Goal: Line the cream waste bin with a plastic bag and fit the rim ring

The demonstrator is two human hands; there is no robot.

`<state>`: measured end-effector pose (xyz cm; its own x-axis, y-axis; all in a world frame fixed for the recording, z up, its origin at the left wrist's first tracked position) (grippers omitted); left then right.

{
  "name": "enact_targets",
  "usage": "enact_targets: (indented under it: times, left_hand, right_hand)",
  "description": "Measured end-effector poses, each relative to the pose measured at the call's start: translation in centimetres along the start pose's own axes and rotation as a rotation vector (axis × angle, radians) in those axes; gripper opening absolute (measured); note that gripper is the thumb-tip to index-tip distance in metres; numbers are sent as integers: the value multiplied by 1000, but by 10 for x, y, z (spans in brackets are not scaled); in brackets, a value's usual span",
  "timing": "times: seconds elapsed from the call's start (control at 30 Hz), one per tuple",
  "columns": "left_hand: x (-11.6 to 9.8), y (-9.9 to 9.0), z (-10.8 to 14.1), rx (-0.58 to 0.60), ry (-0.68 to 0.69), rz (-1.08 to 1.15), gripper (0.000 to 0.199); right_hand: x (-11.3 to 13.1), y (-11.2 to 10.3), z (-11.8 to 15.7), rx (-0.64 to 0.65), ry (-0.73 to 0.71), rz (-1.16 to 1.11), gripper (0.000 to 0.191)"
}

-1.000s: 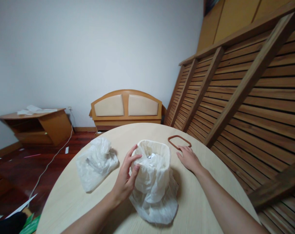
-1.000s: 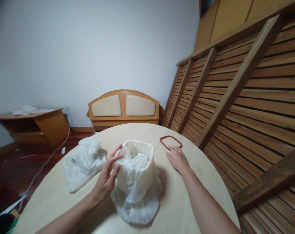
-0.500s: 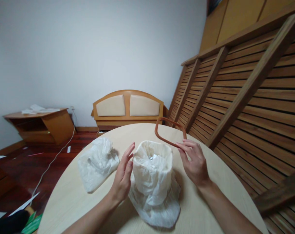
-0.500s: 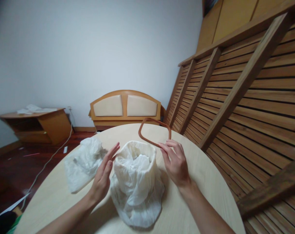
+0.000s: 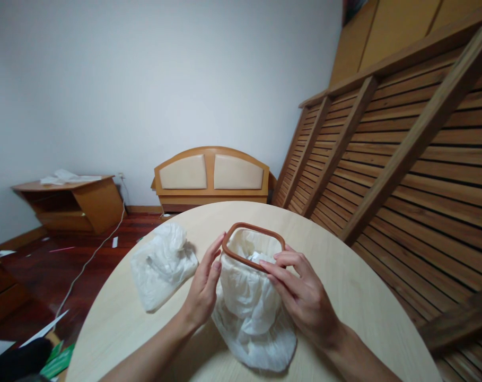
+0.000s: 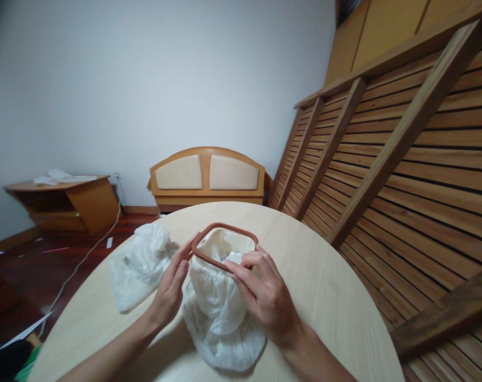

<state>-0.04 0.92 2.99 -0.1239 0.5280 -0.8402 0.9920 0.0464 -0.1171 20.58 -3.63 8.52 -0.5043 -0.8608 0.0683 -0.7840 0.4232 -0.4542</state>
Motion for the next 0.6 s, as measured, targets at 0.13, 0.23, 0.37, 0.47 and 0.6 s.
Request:
enact_targets:
  times: [0.13, 0.23, 0.37, 0.47, 0.6]
  left_hand:
    - [-5, 0, -1, -8, 34, -36, 46]
    - [-4, 0, 0, -16, 40, -55, 44]
    - [-1, 1, 1, -16, 35, -54, 45]
    - [-2, 1, 0, -2, 37, -62, 45]
    - [-5, -1, -4, 37, 51, -72, 45]
  right_hand:
    - [-1, 1, 1, 15, -15, -24, 49]
    - [-1, 2, 1, 26, -20, -39, 45]
    - [-4, 3, 1, 37, 1, -63, 35]
    - [-8, 1, 1, 28, 31, -94, 29]
    - [-20, 2, 4, 47, 107, -109, 56]
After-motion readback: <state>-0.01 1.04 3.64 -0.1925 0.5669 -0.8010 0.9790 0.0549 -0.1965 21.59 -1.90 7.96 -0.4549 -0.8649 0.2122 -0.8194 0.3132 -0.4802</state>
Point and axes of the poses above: each hand's wrist, its own z-axis away from the middle knuckle, its own y-axis out of the palm, x = y × z, the point moved 7 cm from there along -z, towards the middle knuckle, and after that the axes turned 4 degrees about -y, right-handed, at the moved point
